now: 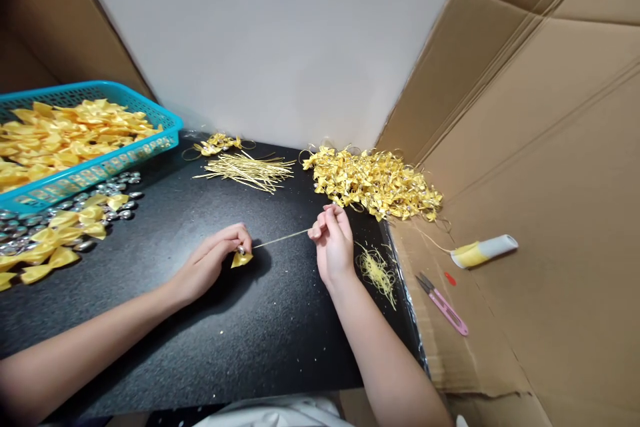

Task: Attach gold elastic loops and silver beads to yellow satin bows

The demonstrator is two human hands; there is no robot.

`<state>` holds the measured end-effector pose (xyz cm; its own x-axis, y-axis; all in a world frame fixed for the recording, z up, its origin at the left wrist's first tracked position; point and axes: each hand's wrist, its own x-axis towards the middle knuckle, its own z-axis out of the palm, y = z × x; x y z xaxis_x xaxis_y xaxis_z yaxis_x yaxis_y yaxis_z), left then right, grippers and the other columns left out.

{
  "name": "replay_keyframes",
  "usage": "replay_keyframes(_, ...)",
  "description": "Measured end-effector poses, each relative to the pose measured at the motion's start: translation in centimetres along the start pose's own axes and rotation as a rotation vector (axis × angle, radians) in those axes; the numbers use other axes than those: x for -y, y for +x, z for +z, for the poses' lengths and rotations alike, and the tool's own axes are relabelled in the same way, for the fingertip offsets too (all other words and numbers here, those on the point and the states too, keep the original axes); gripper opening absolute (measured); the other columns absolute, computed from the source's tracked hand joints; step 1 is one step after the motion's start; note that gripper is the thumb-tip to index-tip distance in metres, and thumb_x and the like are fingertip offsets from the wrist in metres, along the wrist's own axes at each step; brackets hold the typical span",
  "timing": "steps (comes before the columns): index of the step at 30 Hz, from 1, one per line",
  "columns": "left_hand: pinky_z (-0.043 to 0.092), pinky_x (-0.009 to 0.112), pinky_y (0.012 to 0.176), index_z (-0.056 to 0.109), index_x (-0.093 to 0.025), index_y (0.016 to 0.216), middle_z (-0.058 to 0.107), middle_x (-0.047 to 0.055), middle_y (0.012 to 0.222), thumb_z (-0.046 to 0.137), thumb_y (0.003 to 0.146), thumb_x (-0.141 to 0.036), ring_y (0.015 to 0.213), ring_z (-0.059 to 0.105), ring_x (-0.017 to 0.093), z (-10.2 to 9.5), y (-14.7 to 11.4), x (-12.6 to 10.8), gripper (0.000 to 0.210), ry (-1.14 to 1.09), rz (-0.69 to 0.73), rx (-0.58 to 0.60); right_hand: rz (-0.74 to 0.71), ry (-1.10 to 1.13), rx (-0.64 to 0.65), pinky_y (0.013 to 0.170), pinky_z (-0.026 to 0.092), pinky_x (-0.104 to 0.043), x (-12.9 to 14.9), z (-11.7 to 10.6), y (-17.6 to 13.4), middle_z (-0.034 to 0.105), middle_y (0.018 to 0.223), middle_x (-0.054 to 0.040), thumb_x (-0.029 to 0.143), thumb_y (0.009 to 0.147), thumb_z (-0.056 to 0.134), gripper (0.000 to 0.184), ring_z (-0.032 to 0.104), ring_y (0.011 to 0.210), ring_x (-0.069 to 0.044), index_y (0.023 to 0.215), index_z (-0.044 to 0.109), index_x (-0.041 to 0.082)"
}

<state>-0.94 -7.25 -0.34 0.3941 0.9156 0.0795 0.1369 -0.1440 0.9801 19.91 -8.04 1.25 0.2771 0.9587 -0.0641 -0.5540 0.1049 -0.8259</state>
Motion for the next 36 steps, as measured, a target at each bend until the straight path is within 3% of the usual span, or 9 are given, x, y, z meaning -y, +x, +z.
replay_keyframes(5,0.046,0.028,0.050,0.054,-0.017,0.070,0.067,0.005,0.074,0.050,0.080,-0.028,0.054,0.059,0.015,0.6,0.1,-0.3,0.016,-0.521,-0.317,0.183,0.011,0.025,-0.013,0.048,0.036,-0.019,0.3,0.0,0.2,0.039,0.060,0.0092,0.033,0.074,0.072,0.026,0.037,0.046,-0.005,0.080,0.049,0.023)
replay_keyframes(7,0.043,0.025,0.044,0.053,-0.017,0.070,0.067,0.005,0.069,0.056,0.081,-0.034,0.047,0.056,0.013,0.7,0.0,-0.5,0.021,-0.610,-0.364,0.222,0.007,0.014,-0.038,0.047,0.035,-0.020,0.1,-0.2,0.4,0.039,0.060,0.0093,0.035,0.072,0.073,0.028,0.036,0.046,-0.005,0.079,0.048,0.023)
replay_keyframes(11,0.045,0.024,0.050,0.055,-0.016,0.076,0.071,0.006,0.075,0.072,0.075,-0.034,0.052,0.058,0.011,0.6,-0.2,-0.7,0.025,-0.594,-0.358,0.243,-0.022,-0.007,-0.128,0.045,0.034,-0.020,-0.2,-0.7,0.8,0.040,0.058,0.0096,0.038,0.070,0.075,0.032,0.036,0.045,-0.005,0.078,0.049,0.023)
replay_keyframes(15,0.050,0.028,0.065,0.054,-0.018,0.107,0.074,0.008,0.090,0.075,0.076,-0.034,0.063,0.062,0.012,0.5,-0.3,-0.5,0.040,-0.563,-0.297,0.247,-0.055,-0.013,-0.157,0.045,0.033,-0.019,-0.4,-1.4,1.3,0.037,0.056,0.0111,0.039,0.075,0.074,0.031,0.035,0.043,-0.004,0.079,0.047,0.022)
replay_keyframes(20,0.051,0.029,0.071,0.056,-0.017,0.098,0.074,0.012,0.098,0.070,0.083,-0.034,0.072,0.065,0.014,0.7,-0.5,-0.4,0.027,-0.424,-0.221,0.287,-0.099,0.008,-0.197,0.044,0.030,-0.019,-0.4,-1.9,1.9,0.036,0.054,0.0109,0.036,0.078,0.073,0.028,0.032,0.042,-0.004,0.077,0.050,0.021)
replay_keyframes(24,0.052,0.032,0.074,0.048,-0.020,0.107,0.074,0.012,0.102,0.064,0.087,-0.034,0.078,0.068,0.016,0.8,-0.8,-0.5,0.029,-0.372,-0.176,0.349,-0.095,0.037,-0.205,0.043,0.030,-0.018,0.0,-2.0,2.1,0.036,0.052,0.0111,0.034,0.075,0.075,0.028,0.031,0.042,-0.004,0.073,0.050,0.021)
replay_keyframes(27,0.052,0.032,0.076,0.046,-0.021,0.103,0.074,0.011,0.102,0.059,0.090,-0.034,0.088,0.069,0.019,0.6,-1.1,-0.6,0.022,-0.205,-0.086,0.362,-0.062,0.055,-0.188,0.044,0.032,-0.017,0.3,-1.9,2.2,0.039,0.052,0.0110,0.031,0.072,0.077,0.029,0.034,0.043,-0.003,0.072,0.050,0.020)
replay_keyframes(31,0.048,0.026,0.069,0.059,-0.021,0.090,0.072,0.005,0.086,0.055,0.091,-0.029,0.078,0.067,0.017,0.0,-1.1,-0.5,0.009,0.376,0.215,0.329,0.011,-0.059,-0.232,0.050,0.040,-0.018,0.1,-1.7,2.0,0.061,0.066,0.0039,0.034,0.064,0.079,0.028,0.053,0.056,-0.007,0.077,0.060,0.019)
replay_keyframes(36,0.042,0.025,0.065,0.066,-0.020,0.085,0.064,0.003,0.072,0.044,0.097,-0.024,0.067,0.058,0.015,-0.1,-1.0,-0.1,0.026,0.832,0.571,0.391,-0.014,-0.357,-0.186,0.052,0.043,-0.020,-1.5,-1.6,2.1,0.071,0.079,-0.0027,0.037,0.058,0.078,0.029,0.058,0.064,-0.010,0.076,0.069,0.016)
